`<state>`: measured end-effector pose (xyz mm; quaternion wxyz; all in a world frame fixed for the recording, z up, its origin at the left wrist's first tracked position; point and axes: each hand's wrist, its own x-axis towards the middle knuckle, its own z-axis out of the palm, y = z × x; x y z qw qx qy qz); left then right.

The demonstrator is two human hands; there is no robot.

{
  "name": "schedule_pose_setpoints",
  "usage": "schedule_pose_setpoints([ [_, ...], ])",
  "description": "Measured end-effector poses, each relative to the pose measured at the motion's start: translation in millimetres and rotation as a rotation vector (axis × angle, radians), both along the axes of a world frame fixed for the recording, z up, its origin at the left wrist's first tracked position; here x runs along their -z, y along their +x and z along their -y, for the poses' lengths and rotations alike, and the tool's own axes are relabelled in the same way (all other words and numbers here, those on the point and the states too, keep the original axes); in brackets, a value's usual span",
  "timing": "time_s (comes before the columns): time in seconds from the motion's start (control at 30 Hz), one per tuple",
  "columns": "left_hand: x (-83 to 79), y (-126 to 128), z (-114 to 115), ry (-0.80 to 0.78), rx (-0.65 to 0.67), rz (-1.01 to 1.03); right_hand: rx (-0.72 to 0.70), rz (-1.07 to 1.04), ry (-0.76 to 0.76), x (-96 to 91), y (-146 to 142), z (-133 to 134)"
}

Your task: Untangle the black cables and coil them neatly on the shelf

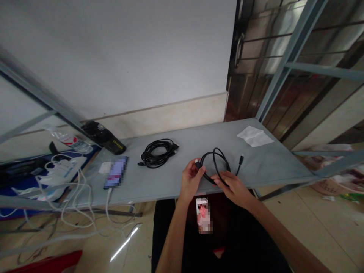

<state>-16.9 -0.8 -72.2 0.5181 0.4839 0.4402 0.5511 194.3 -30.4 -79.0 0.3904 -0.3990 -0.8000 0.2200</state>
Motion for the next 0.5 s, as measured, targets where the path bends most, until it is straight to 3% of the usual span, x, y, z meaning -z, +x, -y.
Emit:
schedule_pose_setpoints([
  [0.13, -0.5, 2, 0, -0.014, -0.044, 0.073, 0.077, -0.113, -0.064, 1.2, 5, -3],
  [0.27, -6.1, -6, 4, -0.028, -0.114, 0.126, 0.247, -0.202, -0.086, -3.3, 30, -10],
  [0.37, -18.1, -31, 13, -0.039, -0.171, 0.153, 0.449, -0.193, -0.143, -14.4, 66, -15],
  [0.5, -48.6, -90, 30, 0.027, -0.319, 0.192, 0.715, -0.215, -0.228, -39.3, 118, -14],
])
